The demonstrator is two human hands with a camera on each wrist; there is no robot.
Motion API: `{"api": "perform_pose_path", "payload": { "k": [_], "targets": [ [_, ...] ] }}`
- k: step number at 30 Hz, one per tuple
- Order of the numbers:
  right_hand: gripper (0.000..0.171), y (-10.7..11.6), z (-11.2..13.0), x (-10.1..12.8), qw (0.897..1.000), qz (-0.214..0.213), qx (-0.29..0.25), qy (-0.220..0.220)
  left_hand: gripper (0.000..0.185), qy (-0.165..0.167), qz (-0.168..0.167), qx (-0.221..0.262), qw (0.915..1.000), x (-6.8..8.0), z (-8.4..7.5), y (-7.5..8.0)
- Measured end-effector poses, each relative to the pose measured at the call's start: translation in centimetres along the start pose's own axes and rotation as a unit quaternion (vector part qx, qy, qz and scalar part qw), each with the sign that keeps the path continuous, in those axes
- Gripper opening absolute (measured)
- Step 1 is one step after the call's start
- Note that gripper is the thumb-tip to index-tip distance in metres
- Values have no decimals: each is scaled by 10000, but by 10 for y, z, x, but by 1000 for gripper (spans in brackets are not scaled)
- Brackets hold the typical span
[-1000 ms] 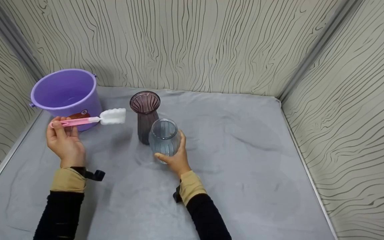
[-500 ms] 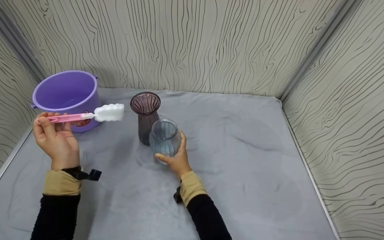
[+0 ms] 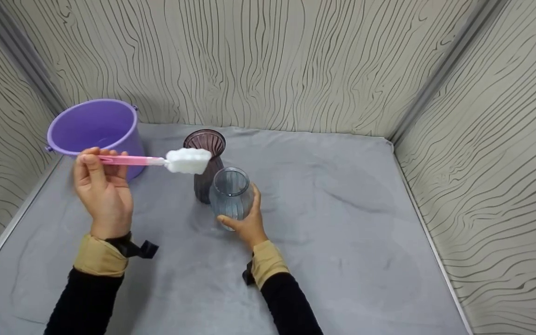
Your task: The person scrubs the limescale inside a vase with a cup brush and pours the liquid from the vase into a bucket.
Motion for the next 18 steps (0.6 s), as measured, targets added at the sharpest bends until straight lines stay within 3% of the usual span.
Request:
{"api": "perform_pose_path", "payload": {
  "k": [11,18],
  "targets": [
    [140,-1,1,0,10000,28,-12,65,20,230,853,-330,9955,16,25,-35],
    [147,0,-4,1,9994,45,109,-319,22,308,1679,-784,9822,25,38,-51]
  ]
}}
Point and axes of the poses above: each hand's wrist, its own x-axis away from the middle knuckle, its own y-axis out of the back of the hand, z = x × y, the point moved 8 cm from there along -x, towards the middle knuckle, and after that the axes turned 8 degrees about z, right-handed, at the moved point
